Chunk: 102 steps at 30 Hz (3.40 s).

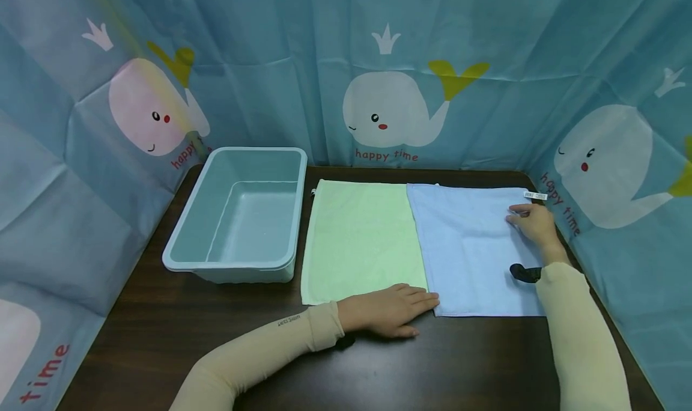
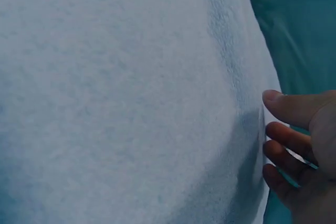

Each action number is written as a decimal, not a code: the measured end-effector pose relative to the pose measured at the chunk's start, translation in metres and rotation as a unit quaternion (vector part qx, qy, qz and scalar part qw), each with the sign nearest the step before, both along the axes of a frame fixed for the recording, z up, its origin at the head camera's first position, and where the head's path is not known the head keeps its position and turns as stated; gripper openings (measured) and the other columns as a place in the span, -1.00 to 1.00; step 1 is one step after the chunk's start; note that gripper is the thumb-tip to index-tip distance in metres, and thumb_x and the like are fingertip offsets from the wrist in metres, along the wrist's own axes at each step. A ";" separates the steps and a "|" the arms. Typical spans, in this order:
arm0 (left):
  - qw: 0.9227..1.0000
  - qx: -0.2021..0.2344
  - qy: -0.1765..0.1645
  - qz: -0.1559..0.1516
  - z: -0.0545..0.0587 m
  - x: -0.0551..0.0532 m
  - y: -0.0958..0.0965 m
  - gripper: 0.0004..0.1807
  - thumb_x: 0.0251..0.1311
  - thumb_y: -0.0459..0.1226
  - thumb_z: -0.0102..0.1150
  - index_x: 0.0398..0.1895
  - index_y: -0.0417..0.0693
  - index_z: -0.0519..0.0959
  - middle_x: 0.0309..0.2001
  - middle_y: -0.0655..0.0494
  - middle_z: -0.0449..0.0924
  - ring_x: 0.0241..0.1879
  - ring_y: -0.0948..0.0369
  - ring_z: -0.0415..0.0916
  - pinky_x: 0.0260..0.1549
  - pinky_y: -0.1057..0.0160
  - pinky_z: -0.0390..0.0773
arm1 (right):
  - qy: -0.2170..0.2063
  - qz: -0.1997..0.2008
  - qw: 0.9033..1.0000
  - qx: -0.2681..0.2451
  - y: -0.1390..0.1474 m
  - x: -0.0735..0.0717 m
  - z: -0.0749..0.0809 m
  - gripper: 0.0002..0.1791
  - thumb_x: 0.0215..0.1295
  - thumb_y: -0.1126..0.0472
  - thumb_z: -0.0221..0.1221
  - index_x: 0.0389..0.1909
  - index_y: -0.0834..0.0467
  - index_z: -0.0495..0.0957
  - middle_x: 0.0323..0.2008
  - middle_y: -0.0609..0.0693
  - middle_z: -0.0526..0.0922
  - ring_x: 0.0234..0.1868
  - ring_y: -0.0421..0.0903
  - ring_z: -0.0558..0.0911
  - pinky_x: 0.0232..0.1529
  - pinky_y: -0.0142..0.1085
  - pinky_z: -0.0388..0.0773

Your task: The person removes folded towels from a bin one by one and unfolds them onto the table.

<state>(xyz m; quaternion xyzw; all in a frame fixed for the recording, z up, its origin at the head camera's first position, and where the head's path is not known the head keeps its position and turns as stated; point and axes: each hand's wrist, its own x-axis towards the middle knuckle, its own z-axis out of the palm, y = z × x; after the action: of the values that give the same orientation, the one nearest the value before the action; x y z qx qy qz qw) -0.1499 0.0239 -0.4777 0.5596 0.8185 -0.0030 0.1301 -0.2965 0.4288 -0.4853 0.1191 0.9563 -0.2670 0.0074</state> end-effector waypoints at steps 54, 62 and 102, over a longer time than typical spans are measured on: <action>0.999 -0.011 0.025 0.037 0.012 -0.017 -0.005 -0.30 0.51 0.03 -0.15 0.60 0.08 -0.05 0.61 0.24 -0.06 0.60 0.22 -0.06 0.53 0.12 0.11 | 0.038 0.254 0.966 -0.017 -0.125 0.081 0.013 -0.74 0.16 0.11 0.40 -0.12 0.08 0.74 -0.24 -0.05 0.74 -0.24 -0.16 0.61 -0.13 -0.27 0.61; 0.997 0.002 0.021 0.077 0.032 -0.042 0.001 -0.30 0.51 0.00 -0.13 0.60 0.06 -0.03 0.61 0.19 -0.04 0.60 0.18 -0.05 0.53 0.11 0.12 | 0.026 0.295 0.954 -0.048 -0.138 0.114 0.012 -0.79 0.08 0.05 0.45 -0.26 -0.02 0.72 -0.37 -0.24 0.67 -0.35 -0.35 0.55 -0.22 -0.40 0.56; 0.969 0.004 -0.012 0.248 0.000 -0.198 0.020 -0.38 0.59 -0.13 -0.35 0.62 0.06 -0.16 0.64 0.17 -0.22 0.63 0.02 -0.25 0.57 0.00 -0.04 | 0.170 0.434 0.884 0.032 -0.150 0.154 -0.019 -0.76 -0.01 0.16 0.48 -0.33 -0.10 0.63 -0.30 -0.28 0.56 -0.27 -0.36 0.46 -0.23 -0.41 0.51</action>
<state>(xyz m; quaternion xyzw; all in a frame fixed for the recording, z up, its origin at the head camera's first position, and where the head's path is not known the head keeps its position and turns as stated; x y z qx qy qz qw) -0.3481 0.0435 -0.4779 0.3395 0.9302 0.0394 0.1339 -0.1427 0.2790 -0.5047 -0.3547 0.9072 -0.2221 -0.0441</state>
